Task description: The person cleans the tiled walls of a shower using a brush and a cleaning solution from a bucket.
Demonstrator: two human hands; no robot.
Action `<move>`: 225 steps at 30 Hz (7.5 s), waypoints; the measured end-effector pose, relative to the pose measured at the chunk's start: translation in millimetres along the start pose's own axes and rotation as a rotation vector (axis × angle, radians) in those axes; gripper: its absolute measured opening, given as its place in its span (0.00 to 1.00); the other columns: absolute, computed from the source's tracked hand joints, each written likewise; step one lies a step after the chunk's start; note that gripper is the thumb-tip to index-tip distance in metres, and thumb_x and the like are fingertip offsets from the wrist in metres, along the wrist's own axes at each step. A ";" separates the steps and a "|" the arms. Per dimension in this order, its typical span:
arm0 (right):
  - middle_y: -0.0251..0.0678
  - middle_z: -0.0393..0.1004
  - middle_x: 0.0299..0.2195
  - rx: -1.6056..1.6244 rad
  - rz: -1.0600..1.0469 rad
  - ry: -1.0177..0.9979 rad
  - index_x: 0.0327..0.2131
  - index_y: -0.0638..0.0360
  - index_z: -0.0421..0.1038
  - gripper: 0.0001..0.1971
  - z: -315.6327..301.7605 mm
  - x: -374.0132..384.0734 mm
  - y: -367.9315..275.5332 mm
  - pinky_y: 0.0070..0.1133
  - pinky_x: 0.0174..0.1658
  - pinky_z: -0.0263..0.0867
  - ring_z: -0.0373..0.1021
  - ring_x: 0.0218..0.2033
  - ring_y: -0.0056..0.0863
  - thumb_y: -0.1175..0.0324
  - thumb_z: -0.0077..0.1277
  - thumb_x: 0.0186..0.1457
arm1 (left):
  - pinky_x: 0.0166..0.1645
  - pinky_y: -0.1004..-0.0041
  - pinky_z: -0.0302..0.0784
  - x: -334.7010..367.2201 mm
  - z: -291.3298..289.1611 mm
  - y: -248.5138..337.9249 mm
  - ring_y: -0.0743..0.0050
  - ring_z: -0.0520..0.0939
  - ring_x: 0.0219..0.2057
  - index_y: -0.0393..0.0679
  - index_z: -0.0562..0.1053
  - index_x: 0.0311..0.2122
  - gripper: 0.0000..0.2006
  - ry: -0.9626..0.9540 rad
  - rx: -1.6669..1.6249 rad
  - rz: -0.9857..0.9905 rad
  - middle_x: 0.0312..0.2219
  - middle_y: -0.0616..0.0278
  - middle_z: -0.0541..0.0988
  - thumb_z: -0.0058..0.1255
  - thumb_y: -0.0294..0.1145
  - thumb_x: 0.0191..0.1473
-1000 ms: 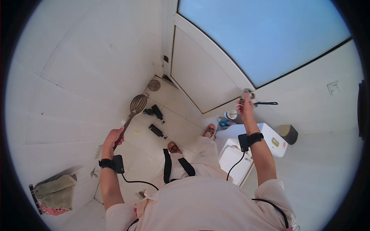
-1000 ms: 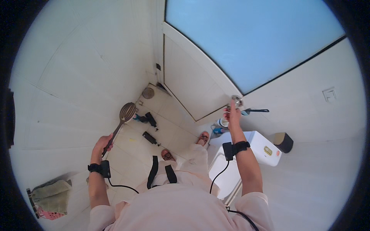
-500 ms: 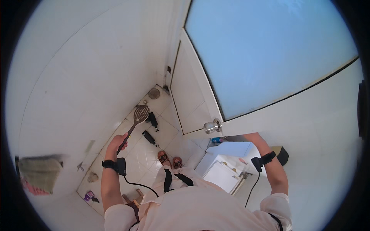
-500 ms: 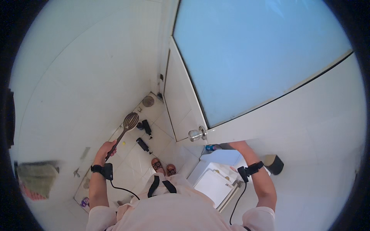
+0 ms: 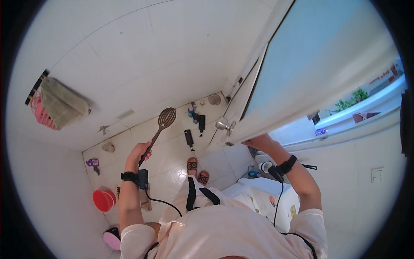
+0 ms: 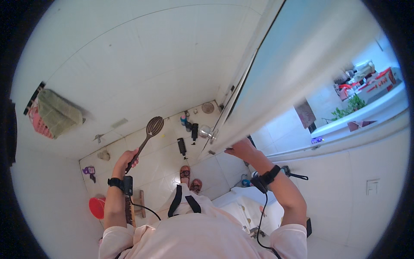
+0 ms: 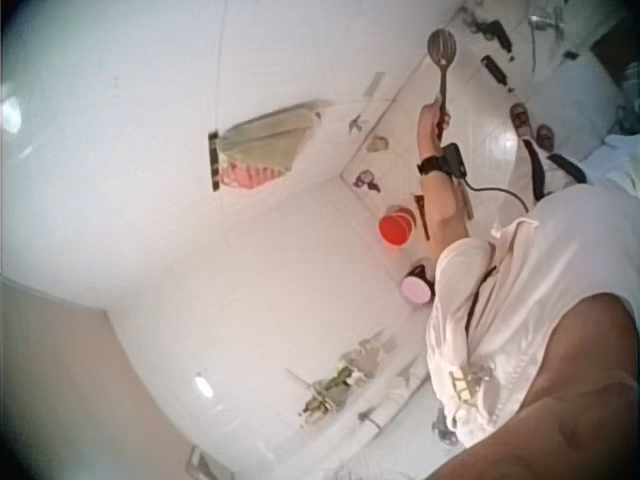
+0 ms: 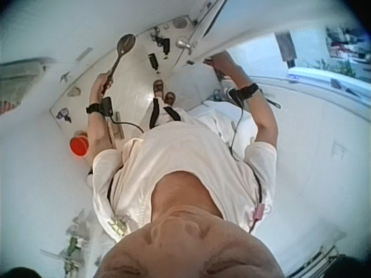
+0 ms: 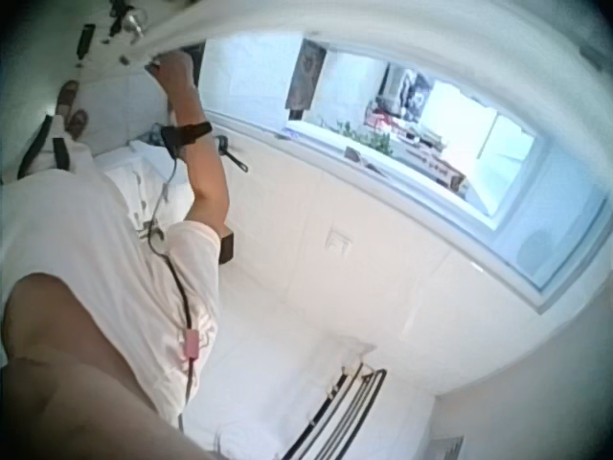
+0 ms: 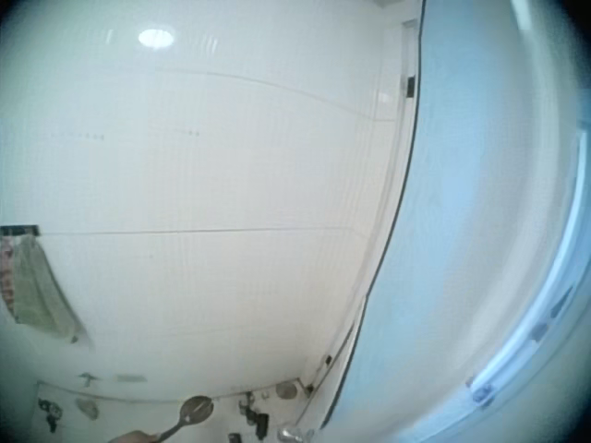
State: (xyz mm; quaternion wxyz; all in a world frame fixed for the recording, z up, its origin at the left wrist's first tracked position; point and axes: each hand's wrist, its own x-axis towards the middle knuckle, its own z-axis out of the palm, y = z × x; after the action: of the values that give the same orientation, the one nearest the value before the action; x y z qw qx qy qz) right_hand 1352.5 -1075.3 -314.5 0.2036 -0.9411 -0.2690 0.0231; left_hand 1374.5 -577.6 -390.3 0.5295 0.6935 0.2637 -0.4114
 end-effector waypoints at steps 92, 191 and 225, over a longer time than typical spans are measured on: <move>0.28 0.61 0.10 0.782 -0.082 0.958 0.15 0.58 0.65 0.23 -284.0 559.6 -112.8 0.18 0.15 0.52 0.57 0.11 0.16 0.49 0.44 0.52 | 0.58 0.68 0.57 -207.2 -224.8 19.5 0.57 0.63 0.50 0.28 0.49 0.54 0.25 1.125 -0.558 1.196 0.47 0.45 0.61 0.36 0.28 0.51; 0.28 0.56 0.10 2.277 0.393 1.152 0.19 0.55 0.59 0.26 -21.1 501.3 20.0 0.16 0.12 0.49 0.51 0.08 0.17 0.40 0.40 0.49 | 0.35 0.77 0.68 -118.2 -262.8 97.5 0.72 0.69 0.26 0.38 0.65 0.28 0.07 0.460 -1.077 0.874 0.24 0.61 0.68 0.44 0.30 0.52; 0.27 0.60 0.09 0.327 -0.124 0.995 0.14 0.57 0.60 0.22 -172.4 535.9 -68.3 0.16 0.11 0.48 0.53 0.07 0.16 0.53 0.44 0.53 | 0.45 0.68 0.71 -104.7 -262.9 110.8 0.63 0.74 0.34 0.31 0.64 0.41 0.15 0.551 -1.010 0.894 0.35 0.49 0.73 0.44 0.32 0.53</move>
State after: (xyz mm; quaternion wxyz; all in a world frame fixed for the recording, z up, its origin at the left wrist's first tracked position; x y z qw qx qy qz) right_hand 1802.7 -810.1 -94.2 0.4520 -0.7765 -0.1880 -0.3967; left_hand 1485.3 -353.4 -217.5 0.8168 0.4843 0.2367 0.2057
